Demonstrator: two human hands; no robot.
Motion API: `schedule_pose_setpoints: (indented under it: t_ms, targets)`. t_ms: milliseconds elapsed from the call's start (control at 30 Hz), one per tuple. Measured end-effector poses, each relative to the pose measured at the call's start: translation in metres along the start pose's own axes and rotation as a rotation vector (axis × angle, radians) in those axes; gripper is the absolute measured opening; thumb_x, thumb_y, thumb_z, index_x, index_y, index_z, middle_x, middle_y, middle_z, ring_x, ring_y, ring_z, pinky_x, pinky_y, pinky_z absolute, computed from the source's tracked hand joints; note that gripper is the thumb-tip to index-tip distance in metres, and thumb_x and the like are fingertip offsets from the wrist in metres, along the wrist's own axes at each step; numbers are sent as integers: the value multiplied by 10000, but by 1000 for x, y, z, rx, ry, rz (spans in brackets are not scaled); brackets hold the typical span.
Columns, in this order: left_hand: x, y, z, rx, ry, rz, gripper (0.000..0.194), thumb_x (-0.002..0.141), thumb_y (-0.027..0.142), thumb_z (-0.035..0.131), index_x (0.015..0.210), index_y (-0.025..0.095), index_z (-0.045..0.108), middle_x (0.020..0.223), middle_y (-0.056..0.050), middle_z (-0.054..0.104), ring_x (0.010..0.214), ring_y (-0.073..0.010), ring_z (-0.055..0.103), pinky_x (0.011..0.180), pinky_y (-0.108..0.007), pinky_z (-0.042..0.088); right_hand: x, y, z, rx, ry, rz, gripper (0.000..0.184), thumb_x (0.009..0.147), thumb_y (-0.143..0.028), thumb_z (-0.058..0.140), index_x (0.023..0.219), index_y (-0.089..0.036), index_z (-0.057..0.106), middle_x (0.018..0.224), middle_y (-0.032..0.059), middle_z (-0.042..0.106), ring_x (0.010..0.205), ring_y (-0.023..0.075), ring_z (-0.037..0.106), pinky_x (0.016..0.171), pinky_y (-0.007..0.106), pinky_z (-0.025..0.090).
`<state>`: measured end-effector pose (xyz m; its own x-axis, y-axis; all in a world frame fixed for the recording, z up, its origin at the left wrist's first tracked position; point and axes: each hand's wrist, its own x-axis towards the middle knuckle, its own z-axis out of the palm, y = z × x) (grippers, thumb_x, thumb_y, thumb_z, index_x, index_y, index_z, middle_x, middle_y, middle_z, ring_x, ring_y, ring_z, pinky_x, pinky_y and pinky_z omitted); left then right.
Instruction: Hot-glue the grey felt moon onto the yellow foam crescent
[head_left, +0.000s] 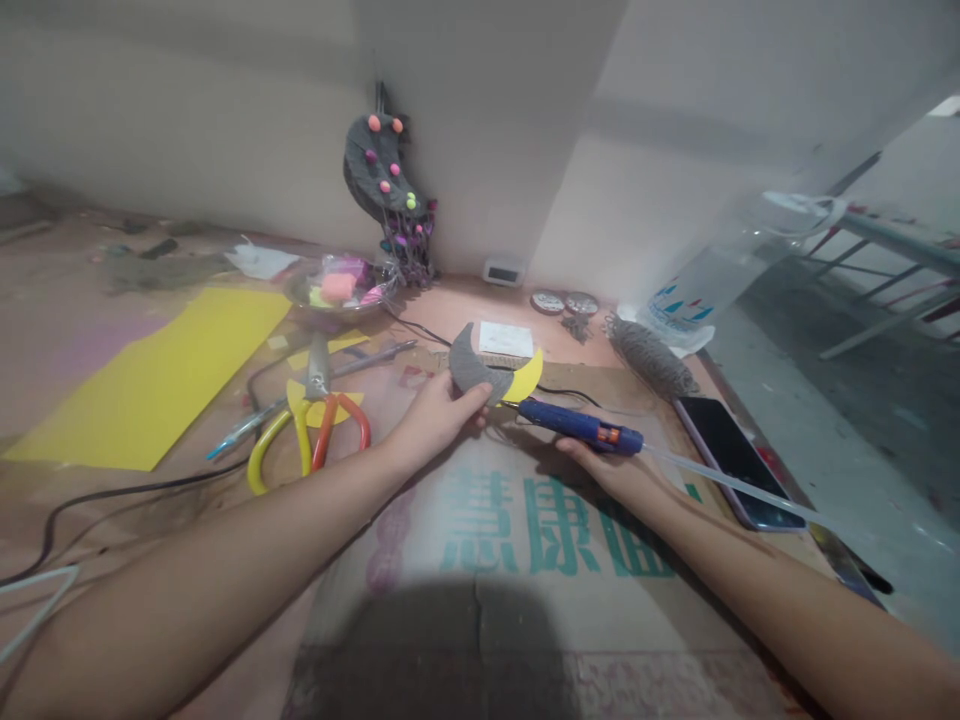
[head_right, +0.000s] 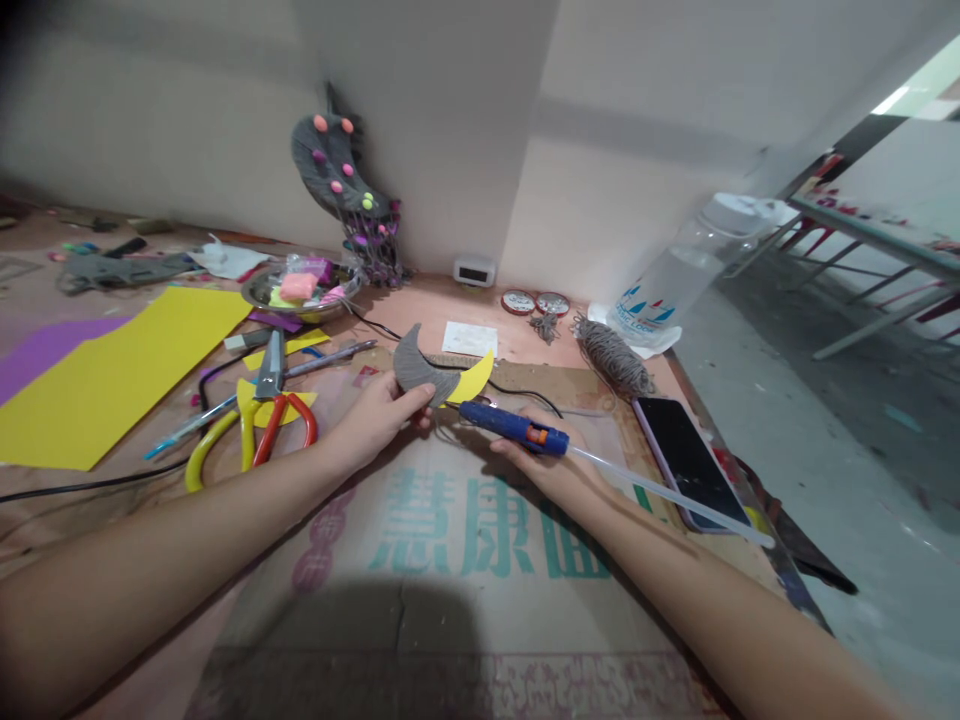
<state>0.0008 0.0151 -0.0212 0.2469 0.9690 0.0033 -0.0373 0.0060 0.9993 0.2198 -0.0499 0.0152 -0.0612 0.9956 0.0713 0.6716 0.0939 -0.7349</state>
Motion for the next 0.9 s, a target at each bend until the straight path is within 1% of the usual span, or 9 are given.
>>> schedule_pose_setpoints:
  t_ms: [367,567,733,900]
  targets:
    - [-1,2,1,-31,-20,-10,261,787,400,619,812,156,529,589,23,587,483,-99,534,481,-215,421,3,0,-2,-51,19,-48,250,761,-483,597,706,-246,537,619,-7,594,602,194,574,554,296,470]
    - [-2,5,2,-6,10,-33,271,789,406,621,774,164,498,583,23,587,498,-105,551,502,-223,430,4,-1,-3,-31,45,-39,210,757,-451,608,747,-246,562,659,3,630,639,204,599,597,302,496]
    - [-1,3,2,-26,-1,3,253,795,393,616,798,165,507,605,28,586,507,-103,555,516,-227,445,4,2,-2,-41,60,-46,215,762,-456,605,751,-245,570,706,7,646,668,206,616,628,310,510]
    - [-1,2,2,-23,5,0,234,798,375,611,819,163,515,609,30,584,508,-100,555,520,-227,451,6,6,0,-45,71,-32,222,758,-462,606,771,-241,588,740,19,663,695,209,627,643,314,512]
